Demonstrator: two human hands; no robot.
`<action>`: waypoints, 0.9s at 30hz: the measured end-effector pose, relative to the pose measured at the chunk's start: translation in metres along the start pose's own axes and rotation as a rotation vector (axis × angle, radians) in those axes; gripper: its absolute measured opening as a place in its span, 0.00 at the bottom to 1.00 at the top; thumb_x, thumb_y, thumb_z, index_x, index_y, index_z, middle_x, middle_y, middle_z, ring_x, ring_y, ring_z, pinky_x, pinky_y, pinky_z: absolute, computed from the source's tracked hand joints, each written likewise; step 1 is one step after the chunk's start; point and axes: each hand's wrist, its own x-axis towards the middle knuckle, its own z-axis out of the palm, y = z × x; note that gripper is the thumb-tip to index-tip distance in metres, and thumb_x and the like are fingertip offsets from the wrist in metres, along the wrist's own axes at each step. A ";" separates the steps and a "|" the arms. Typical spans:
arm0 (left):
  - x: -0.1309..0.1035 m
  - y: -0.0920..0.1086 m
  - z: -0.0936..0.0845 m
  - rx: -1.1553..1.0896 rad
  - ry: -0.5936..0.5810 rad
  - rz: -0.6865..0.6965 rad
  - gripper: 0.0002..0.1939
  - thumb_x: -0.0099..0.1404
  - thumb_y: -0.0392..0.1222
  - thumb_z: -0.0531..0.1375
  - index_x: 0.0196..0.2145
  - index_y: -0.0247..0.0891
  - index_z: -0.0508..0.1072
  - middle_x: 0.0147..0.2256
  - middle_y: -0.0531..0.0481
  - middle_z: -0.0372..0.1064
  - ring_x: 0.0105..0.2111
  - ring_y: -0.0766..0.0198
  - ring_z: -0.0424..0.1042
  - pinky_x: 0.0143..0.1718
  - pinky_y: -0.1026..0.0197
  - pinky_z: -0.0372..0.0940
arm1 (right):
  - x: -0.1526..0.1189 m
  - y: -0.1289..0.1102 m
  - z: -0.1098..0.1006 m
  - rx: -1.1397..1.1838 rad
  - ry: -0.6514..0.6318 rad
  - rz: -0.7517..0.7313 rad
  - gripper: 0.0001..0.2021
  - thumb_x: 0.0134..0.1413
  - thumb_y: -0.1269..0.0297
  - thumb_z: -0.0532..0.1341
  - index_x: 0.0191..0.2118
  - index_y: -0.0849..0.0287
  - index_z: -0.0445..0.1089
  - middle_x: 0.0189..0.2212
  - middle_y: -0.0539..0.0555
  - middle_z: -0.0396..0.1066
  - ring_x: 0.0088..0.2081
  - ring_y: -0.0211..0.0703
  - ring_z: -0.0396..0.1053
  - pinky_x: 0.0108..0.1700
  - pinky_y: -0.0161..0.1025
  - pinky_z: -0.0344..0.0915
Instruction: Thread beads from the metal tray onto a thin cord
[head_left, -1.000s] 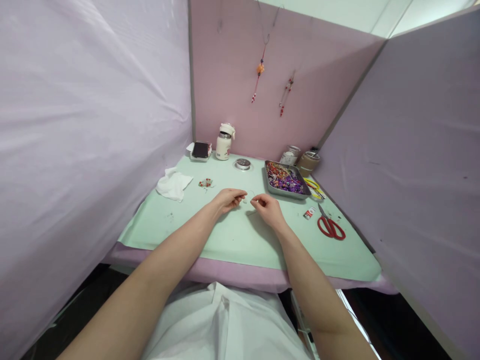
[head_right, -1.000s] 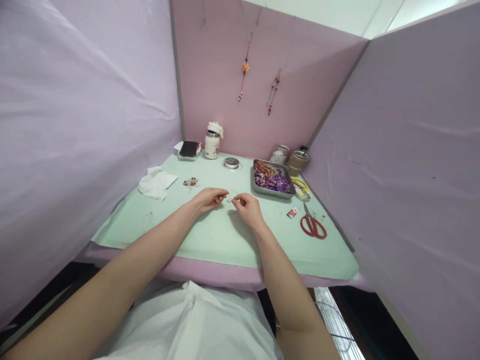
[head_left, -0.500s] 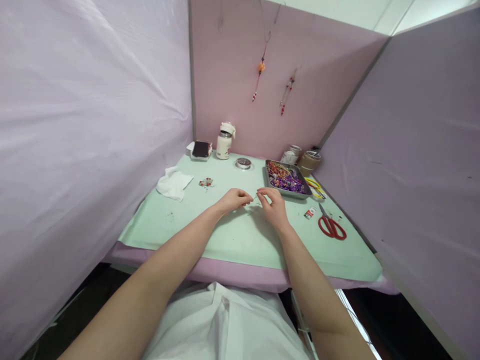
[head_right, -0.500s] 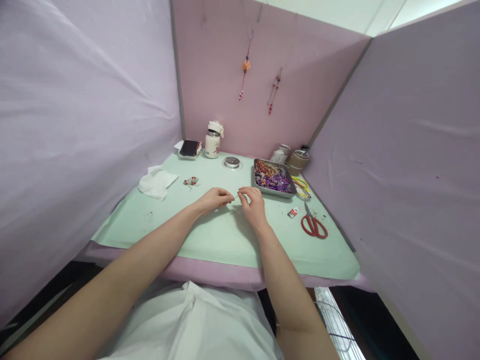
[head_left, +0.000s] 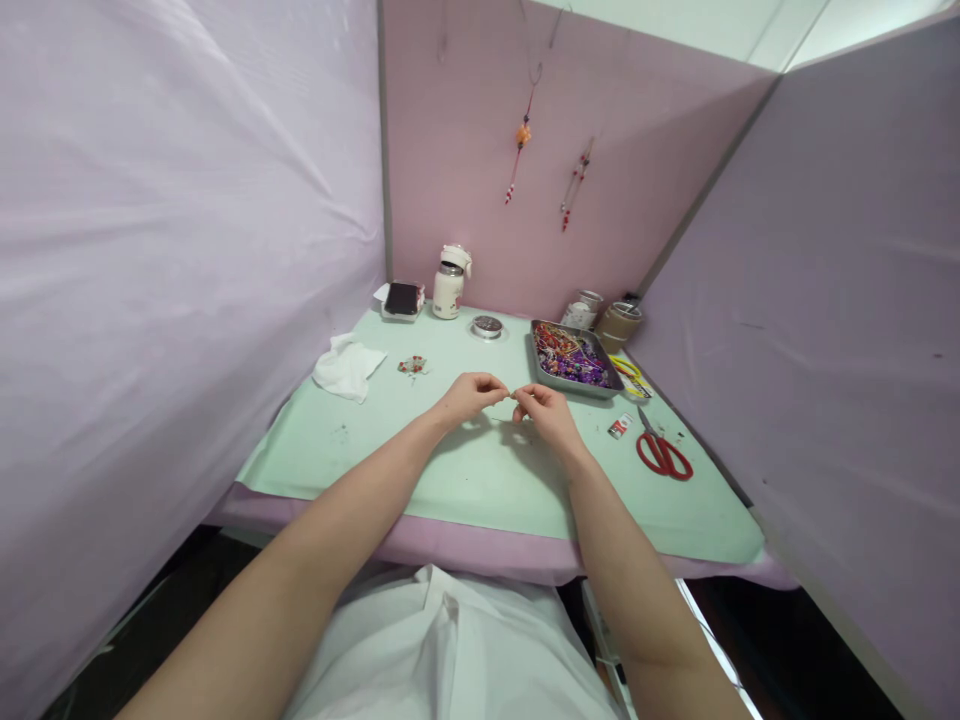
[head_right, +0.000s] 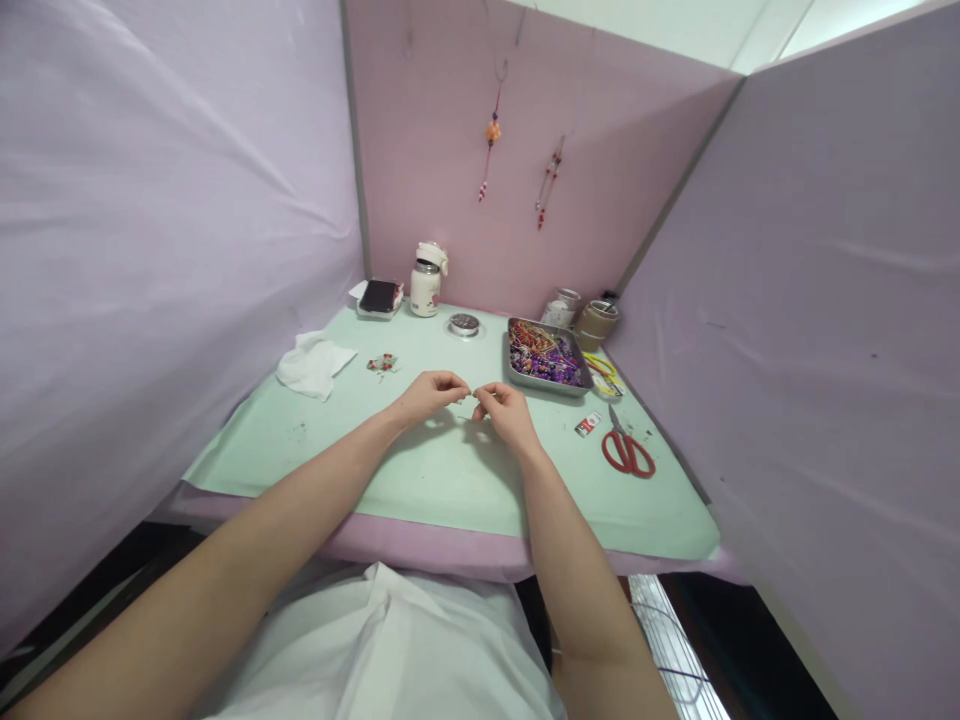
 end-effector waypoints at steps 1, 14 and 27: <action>0.000 0.001 0.000 0.012 0.003 0.008 0.10 0.52 0.43 0.61 0.28 0.33 0.74 0.26 0.50 0.70 0.27 0.68 0.65 0.32 0.63 0.58 | 0.000 0.001 0.000 0.013 -0.009 0.003 0.16 0.49 0.50 0.58 0.30 0.59 0.69 0.18 0.50 0.70 0.20 0.35 0.59 0.26 0.33 0.54; -0.002 0.006 0.001 0.059 0.024 0.070 0.10 0.53 0.43 0.61 0.29 0.33 0.77 0.27 0.48 0.72 0.29 0.67 0.66 0.34 0.63 0.60 | 0.002 0.007 0.002 0.104 -0.079 0.002 0.16 0.48 0.49 0.59 0.30 0.59 0.69 0.20 0.49 0.69 0.22 0.34 0.58 0.27 0.33 0.54; 0.001 0.000 -0.001 -0.018 -0.062 0.102 0.12 0.53 0.45 0.62 0.31 0.33 0.77 0.27 0.49 0.71 0.29 0.67 0.65 0.34 0.64 0.60 | 0.003 0.006 0.000 0.254 -0.192 0.100 0.19 0.45 0.46 0.62 0.31 0.58 0.67 0.21 0.48 0.68 0.22 0.33 0.59 0.26 0.32 0.53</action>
